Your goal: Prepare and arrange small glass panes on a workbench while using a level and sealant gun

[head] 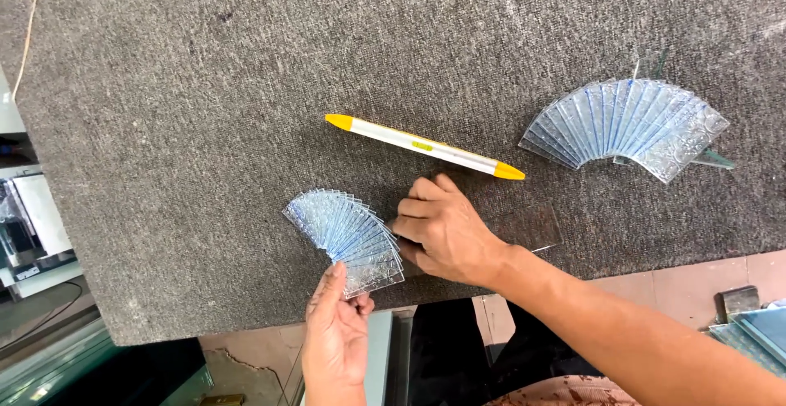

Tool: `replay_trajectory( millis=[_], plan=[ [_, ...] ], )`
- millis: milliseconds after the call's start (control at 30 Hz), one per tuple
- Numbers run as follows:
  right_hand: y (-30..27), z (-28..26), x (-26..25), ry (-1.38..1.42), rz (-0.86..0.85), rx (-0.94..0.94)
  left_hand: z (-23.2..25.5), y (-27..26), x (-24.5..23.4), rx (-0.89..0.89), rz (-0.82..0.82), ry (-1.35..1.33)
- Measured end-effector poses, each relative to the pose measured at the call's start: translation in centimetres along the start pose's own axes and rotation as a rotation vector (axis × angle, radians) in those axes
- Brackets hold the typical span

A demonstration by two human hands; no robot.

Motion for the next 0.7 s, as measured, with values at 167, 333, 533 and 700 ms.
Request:
replay_trajectory(
  millis=[167, 333, 533, 700],
  plan=[
    [-0.2, 0.1, -0.7, 0.064, 0.058, 0.005, -0.2, 0.2, 0.0, -0.006, 0.011, -0.022],
    [0.4, 0.3, -2.5, 0.002, 0.114, -0.003, 0.1, -0.3, 0.4, -0.020, 0.019, -0.033],
    [0.2, 2.0, -3.0, -0.031, 0.064, 0.150, 0.1, -0.3, 0.7, -0.014, 0.003, -0.024],
    [0.9, 2.7, -2.8, 0.115, 0.061, 0.164, 0.1, -0.5, 0.8, -0.046, 0.033, -0.042]
  ],
)
Point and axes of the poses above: each hand's wrist, its own y-axis towards the middle knuckle, its own x-axis out of the palm, z = x × y, the point moved 4 cm from there along y, towards the middle knuckle, and after that the axes turned 14 degrees about -x, right-handed, at the moved point
